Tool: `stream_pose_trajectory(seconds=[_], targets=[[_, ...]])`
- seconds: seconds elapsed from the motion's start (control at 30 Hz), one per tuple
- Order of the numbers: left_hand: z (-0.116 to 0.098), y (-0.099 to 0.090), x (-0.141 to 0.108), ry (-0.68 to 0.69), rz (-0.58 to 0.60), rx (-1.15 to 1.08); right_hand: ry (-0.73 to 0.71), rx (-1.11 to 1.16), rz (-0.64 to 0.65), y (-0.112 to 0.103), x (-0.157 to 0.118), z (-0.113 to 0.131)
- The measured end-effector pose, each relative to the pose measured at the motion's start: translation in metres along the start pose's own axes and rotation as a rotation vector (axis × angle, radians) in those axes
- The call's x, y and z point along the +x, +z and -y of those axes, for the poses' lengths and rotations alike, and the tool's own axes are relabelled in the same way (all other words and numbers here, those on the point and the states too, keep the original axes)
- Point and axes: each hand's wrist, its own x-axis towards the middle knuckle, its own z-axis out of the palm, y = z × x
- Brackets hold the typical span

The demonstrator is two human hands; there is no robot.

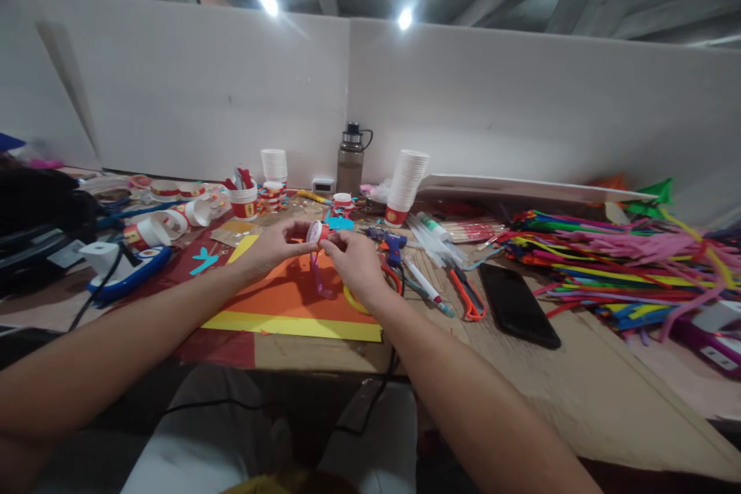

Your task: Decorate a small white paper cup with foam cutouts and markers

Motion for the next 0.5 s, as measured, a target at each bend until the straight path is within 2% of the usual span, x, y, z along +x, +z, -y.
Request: stream_pose_trajectory(seconds=[0.23, 0.4, 0.5], targets=[[0.006, -0.005, 0.006, -0.018, -0.033, 0.014, -0.01, -0.051, 0.092, -0.001, 0.0, 0.003], [0.011, -0.032, 0.023, -0.102, -0.192, 0.086, 0.022, -0.071, 0.097, -0.002, 0.001, 0.0], [0.013, -0.051, 0.038, -0.143, -0.3, 0.235, 0.011, -0.089, 0.103, 0.0, 0.0, -0.003]])
